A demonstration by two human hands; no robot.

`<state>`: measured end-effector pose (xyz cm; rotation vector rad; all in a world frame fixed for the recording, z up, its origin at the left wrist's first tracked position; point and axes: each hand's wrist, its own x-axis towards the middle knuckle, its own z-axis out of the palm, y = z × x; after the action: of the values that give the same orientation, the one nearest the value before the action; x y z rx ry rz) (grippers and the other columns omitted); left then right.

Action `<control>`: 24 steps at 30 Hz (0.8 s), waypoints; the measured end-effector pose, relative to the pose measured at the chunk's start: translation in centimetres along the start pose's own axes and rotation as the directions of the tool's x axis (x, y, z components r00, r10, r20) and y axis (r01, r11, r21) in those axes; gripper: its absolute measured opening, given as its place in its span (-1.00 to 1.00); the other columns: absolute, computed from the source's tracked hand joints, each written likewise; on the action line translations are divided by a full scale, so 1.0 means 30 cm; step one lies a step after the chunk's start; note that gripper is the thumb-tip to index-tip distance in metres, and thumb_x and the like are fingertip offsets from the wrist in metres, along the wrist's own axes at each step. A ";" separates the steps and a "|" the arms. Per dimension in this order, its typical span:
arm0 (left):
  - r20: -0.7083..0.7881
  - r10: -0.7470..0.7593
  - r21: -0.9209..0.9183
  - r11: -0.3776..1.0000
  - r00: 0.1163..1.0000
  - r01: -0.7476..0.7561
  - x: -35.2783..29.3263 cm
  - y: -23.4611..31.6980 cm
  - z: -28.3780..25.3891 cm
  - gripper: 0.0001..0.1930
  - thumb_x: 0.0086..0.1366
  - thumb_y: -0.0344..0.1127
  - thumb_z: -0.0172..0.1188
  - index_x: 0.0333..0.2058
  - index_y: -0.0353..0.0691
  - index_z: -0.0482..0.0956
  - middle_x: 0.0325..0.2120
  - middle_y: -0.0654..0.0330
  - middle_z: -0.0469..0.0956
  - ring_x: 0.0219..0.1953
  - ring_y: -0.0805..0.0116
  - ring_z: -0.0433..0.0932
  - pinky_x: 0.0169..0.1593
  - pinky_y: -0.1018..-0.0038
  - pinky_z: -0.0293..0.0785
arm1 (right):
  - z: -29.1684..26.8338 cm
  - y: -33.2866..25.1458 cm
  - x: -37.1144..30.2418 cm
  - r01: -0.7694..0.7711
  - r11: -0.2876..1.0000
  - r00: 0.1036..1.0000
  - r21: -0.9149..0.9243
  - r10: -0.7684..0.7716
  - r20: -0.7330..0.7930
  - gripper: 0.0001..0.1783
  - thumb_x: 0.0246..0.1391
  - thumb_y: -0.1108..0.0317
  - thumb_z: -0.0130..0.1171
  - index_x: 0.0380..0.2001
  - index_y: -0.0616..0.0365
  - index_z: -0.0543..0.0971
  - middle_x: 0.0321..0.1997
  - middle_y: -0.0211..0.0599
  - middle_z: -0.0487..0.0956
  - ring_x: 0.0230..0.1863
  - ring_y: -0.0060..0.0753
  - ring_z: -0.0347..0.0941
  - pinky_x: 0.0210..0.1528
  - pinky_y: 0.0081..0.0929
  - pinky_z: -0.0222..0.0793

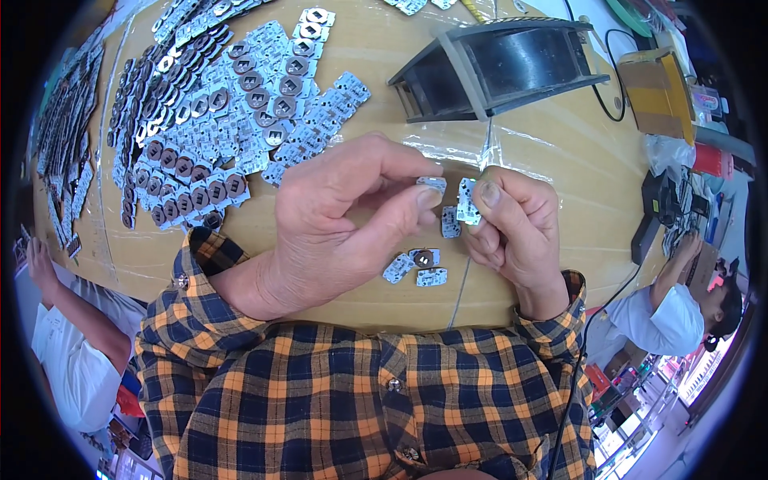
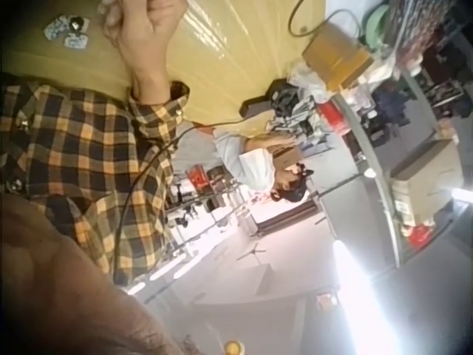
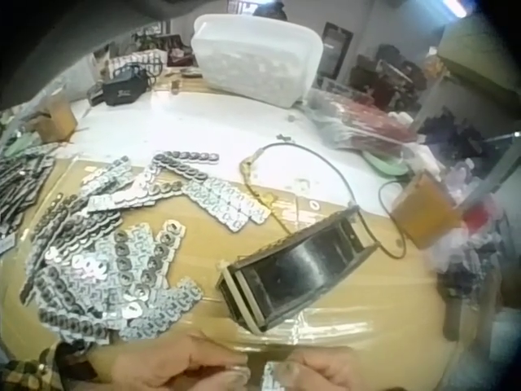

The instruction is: The worker is separating small white plastic toy parts from a larger strip and placing them on the table.

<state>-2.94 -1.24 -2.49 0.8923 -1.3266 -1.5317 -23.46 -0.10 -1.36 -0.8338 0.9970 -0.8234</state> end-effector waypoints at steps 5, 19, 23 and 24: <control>0.016 -0.001 0.015 1.000 1.000 0.001 0.004 -0.007 0.002 -0.82 0.28 -0.63 0.10 -0.13 -0.47 0.50 -0.31 0.12 0.51 -0.33 0.45 0.60 -0.27 0.62 0.55 | 0.003 -0.002 0.003 0.009 1.000 1.000 -0.023 -0.009 0.013 -0.66 0.32 0.30 -0.06 -0.54 0.23 0.38 -0.76 -0.49 0.26 -0.82 -0.77 0.04 -0.79 -0.71 -0.07; 0.139 0.001 0.037 0.999 0.990 -0.007 0.022 0.006 -0.021 -0.85 0.22 -0.60 0.18 -0.22 -0.39 0.56 -0.35 0.12 0.55 -0.30 0.47 0.59 -0.20 0.58 0.53 | 0.014 0.000 -0.001 0.084 0.985 0.990 -0.153 -0.100 -0.100 -0.64 0.30 0.30 -0.02 -0.58 0.23 0.43 -0.77 -0.52 0.28 -0.78 -0.76 0.11 -0.73 -0.72 -0.03; 0.182 0.098 0.135 0.983 0.979 -0.123 0.029 0.011 -0.039 -0.86 0.22 -0.56 0.20 -0.22 -0.37 0.57 -0.34 0.13 0.57 -0.28 0.47 0.58 -0.19 0.59 0.50 | 0.013 -0.016 0.000 0.261 0.796 0.964 -0.545 -0.248 0.099 -0.68 0.25 0.39 0.06 -0.59 0.28 0.52 -0.69 -0.45 0.41 -0.66 -0.74 0.24 -0.62 -0.66 0.11; 0.221 0.030 0.145 0.987 0.975 -0.064 0.031 0.022 -0.042 -0.86 0.23 -0.55 0.20 -0.22 -0.37 0.57 -0.33 0.13 0.58 -0.29 0.48 0.58 -0.21 0.60 0.48 | 0.015 -0.018 -0.002 0.291 0.748 0.952 -0.597 -0.286 0.106 -0.69 0.24 0.40 0.07 -0.59 0.29 0.52 -0.67 -0.43 0.43 -0.64 -0.72 0.27 -0.60 -0.64 0.14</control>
<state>-1.98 -2.55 -2.00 0.7956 -1.6290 -1.5416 -23.19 -0.20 -0.72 -1.5829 1.1624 -0.7585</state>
